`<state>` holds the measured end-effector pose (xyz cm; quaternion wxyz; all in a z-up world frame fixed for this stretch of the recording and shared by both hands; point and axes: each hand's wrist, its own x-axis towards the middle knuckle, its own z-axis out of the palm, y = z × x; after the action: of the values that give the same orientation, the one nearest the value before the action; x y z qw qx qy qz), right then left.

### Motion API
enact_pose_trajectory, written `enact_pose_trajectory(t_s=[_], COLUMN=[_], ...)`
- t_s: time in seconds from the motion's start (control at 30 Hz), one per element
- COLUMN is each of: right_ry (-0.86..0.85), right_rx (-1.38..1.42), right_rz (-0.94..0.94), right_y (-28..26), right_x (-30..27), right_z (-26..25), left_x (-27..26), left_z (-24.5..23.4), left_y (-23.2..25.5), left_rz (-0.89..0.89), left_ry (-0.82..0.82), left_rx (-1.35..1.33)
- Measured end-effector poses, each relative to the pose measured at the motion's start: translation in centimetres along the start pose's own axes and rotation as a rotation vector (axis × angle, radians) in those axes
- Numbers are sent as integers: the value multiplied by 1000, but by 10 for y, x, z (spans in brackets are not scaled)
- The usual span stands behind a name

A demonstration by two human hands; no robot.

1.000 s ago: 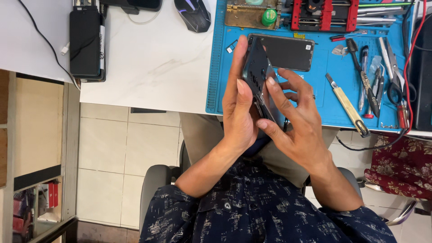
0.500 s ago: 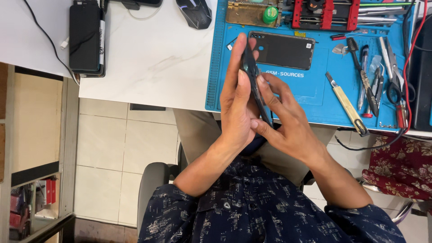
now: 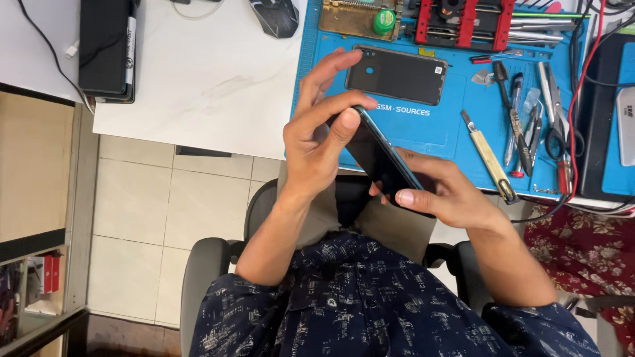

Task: The person assembles a smartphone by connecting internal components and placing the back cover onto the chassis. They then use a metal prying tool to press the edges of the device to ensure the casing is securely sealed.

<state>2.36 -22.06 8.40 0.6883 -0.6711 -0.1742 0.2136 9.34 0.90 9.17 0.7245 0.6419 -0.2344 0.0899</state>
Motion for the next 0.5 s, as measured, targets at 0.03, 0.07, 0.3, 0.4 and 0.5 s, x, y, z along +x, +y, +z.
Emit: enact_pose_trajectory(t_s=[0.03, 0.07, 0.3, 0.4, 0.5], right_ry=[-2, -25, 55, 315, 377], right_rx=[-2, 15, -92, -368, -503], right_rz=[4, 23, 21, -13, -23], right_y=[-1, -2, -8, 9, -6], right_x=[-1, -3, -11, -21, -10], right_z=[-1, -2, 11, 27, 45], left_x=[1, 1, -5, -12, -16], left_z=[-1, -2, -1, -3, -13], left_y=[2, 4, 14, 19, 16], left_rz=[-1, 14, 26, 65, 102], left_ry=[4, -22, -96, -102, -54], left_rx=[-2, -5, -98, -9, -29])
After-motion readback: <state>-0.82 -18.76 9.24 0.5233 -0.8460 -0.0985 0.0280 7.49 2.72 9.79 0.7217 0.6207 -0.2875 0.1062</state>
